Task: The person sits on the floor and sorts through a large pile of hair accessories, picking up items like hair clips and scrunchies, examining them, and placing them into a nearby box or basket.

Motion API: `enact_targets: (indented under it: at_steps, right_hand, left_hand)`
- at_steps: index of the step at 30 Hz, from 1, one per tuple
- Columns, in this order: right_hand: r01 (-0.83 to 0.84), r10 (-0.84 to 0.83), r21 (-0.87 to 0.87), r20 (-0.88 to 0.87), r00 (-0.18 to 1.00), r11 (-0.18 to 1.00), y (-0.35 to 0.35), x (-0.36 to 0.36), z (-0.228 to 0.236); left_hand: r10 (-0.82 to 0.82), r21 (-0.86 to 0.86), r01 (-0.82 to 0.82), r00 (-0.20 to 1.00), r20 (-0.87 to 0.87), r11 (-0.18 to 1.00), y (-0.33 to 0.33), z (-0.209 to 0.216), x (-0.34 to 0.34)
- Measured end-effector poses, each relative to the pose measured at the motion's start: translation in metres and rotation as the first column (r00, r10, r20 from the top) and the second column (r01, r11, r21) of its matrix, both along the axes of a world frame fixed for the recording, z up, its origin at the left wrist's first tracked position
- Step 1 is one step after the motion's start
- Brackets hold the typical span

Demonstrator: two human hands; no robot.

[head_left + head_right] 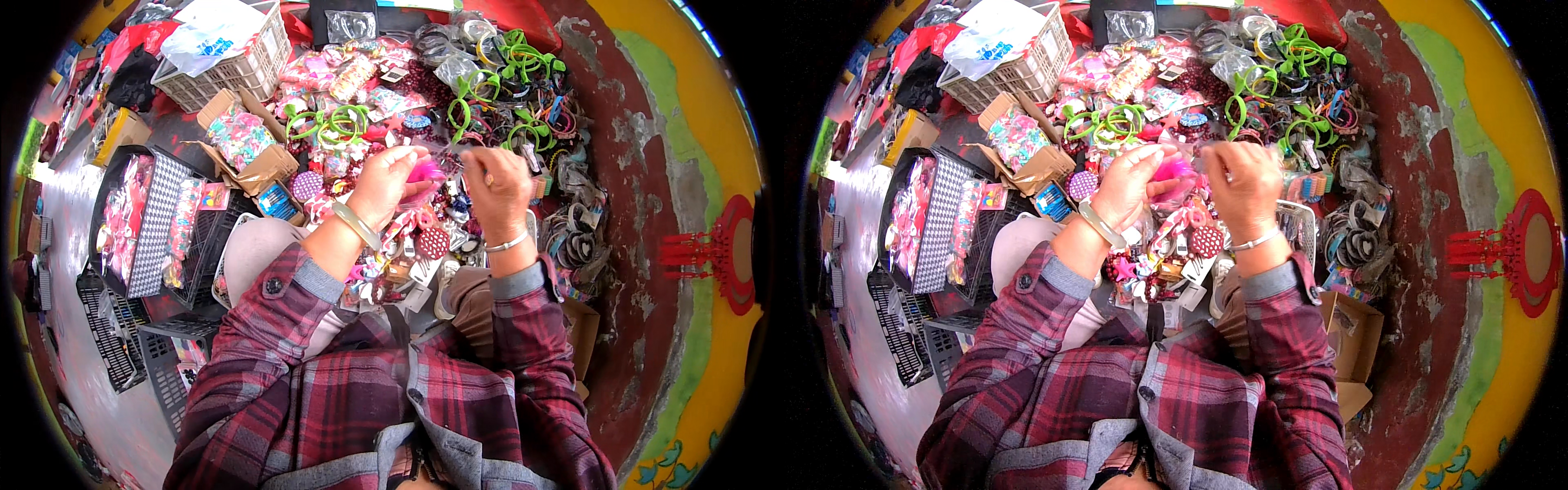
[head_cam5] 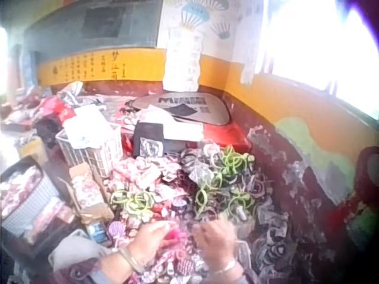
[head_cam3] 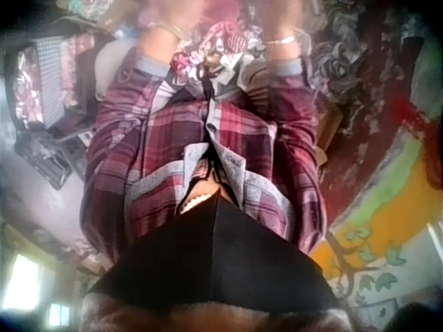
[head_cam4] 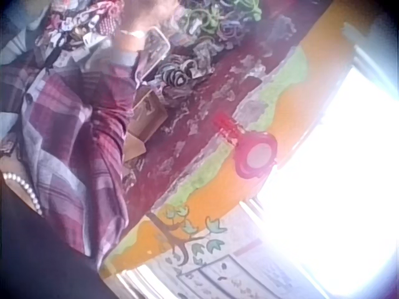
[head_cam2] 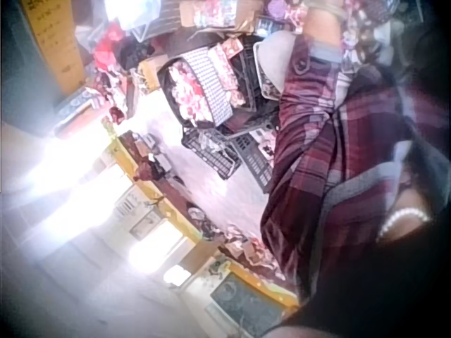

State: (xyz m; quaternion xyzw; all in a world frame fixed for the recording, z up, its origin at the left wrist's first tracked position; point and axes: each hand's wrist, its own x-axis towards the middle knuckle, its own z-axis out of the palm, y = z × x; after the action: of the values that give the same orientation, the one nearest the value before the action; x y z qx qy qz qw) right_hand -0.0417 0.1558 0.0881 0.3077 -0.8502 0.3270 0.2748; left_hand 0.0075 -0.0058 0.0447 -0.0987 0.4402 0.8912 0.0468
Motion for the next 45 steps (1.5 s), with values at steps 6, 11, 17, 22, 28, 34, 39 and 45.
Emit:
enact_targets:
  at_steps: [6, 11, 17, 22, 28, 34, 39, 45]
  right_hand:
    - [-0.157, 0.157, 0.011, -0.050, 0.986, 0.988, -0.018, 0.005, -0.014]
    - [-0.116, 0.123, 0.069, -0.112, 0.986, 0.991, -0.016, 0.003, -0.017]
    - [-0.086, 0.156, 0.352, -0.178, 0.972, 0.932, -0.013, 0.006, -0.018]
    - [-0.041, 0.129, 0.382, -0.208, 0.970, 0.923, -0.015, 0.008, -0.018]
    - [-0.034, 0.122, 0.323, -0.256, 0.959, 0.946, -0.019, 0.006, -0.019]
    - [-0.054, 0.111, 0.236, -0.233, 0.966, 0.970, -0.018, 0.002, -0.019]
    - [-0.054, 0.050, -0.031, -0.110, 0.993, 0.998, -0.019, -0.001, -0.018]
    - [0.172, 0.092, -0.486, 0.474, 0.876, 0.857, 0.006, -0.022, -0.022]
  left_hand:
    - [-0.038, -0.124, 0.024, 0.993, -0.115, 0.992, 0.011, -0.002, 0.002]
    - [-0.104, -0.521, -0.056, 0.957, -0.272, 0.851, 0.013, -0.010, 0.002]
    - [-0.068, -0.620, -0.210, 0.917, -0.393, 0.756, 0.015, -0.027, -0.001]
    - [-0.077, -0.601, -0.171, 0.928, -0.364, 0.780, 0.017, -0.032, -0.002]
    - [-0.057, -0.506, -0.145, 0.930, -0.362, 0.850, 0.019, -0.029, -0.002]
    - [-0.018, -0.414, -0.135, 0.938, -0.347, 0.900, 0.019, -0.030, -0.003]
    - [-0.067, -0.567, -0.212, 0.900, -0.431, 0.796, 0.015, -0.023, -0.003]
    - [-0.089, -0.195, 0.060, 0.986, -0.143, 0.979, 0.007, -0.003, 0.003]
